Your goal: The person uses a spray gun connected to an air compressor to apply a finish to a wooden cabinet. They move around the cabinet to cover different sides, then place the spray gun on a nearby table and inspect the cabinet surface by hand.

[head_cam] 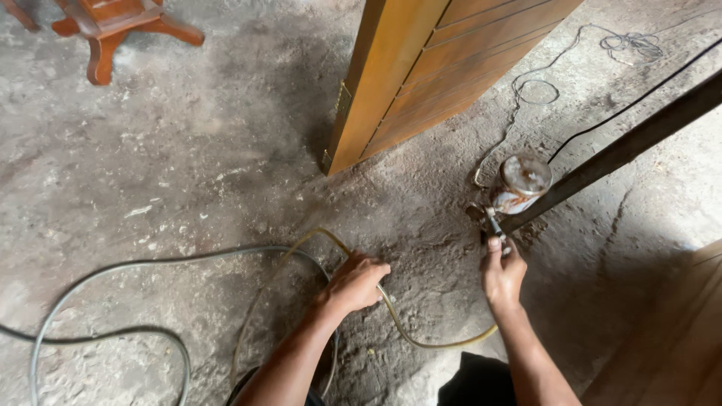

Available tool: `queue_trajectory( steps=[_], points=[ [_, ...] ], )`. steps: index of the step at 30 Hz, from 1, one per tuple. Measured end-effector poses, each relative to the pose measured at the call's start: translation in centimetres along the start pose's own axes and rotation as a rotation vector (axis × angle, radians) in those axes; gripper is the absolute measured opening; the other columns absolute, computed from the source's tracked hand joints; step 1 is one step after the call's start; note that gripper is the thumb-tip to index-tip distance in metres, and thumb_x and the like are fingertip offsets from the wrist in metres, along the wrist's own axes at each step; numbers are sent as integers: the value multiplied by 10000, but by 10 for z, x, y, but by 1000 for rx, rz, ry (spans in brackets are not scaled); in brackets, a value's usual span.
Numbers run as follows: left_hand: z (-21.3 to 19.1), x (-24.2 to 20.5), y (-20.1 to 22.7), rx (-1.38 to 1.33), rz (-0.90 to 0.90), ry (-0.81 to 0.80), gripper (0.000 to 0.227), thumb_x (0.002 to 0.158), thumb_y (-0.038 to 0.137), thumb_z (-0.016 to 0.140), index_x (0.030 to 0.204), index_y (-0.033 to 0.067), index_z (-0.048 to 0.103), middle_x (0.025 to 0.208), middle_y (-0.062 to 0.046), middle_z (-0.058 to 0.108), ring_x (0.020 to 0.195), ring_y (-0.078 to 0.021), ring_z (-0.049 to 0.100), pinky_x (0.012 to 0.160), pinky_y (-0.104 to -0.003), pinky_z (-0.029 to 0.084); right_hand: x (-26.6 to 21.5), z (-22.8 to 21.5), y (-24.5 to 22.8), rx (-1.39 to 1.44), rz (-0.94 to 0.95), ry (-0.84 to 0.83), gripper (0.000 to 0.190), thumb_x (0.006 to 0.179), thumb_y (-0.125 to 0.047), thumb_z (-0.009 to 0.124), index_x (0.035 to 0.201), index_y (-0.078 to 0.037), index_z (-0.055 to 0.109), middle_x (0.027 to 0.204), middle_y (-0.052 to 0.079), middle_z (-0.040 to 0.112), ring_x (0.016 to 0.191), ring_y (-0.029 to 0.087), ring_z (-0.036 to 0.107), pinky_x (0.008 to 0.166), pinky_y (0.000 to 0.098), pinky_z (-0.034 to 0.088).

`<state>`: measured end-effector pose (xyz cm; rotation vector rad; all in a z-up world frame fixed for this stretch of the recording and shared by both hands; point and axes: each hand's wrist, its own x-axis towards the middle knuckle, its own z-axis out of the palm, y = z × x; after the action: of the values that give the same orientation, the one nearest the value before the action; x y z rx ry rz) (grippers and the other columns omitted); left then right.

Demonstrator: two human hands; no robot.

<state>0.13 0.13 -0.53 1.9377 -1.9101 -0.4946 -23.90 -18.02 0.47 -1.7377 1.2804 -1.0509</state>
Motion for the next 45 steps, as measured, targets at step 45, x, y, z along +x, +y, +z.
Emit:
queue_trajectory(
  steps=[45],
  points=[
    [-443,-366,124,140,-389,486,202,760,315,831,807,147,731,912,-88,765,847,-306,698,783,-458,522,-117,-44,-506,183,-402,-677,732,1042,-601,518,1317,72,602,826,81,665,704,167,644,621,316,526]
  ],
)
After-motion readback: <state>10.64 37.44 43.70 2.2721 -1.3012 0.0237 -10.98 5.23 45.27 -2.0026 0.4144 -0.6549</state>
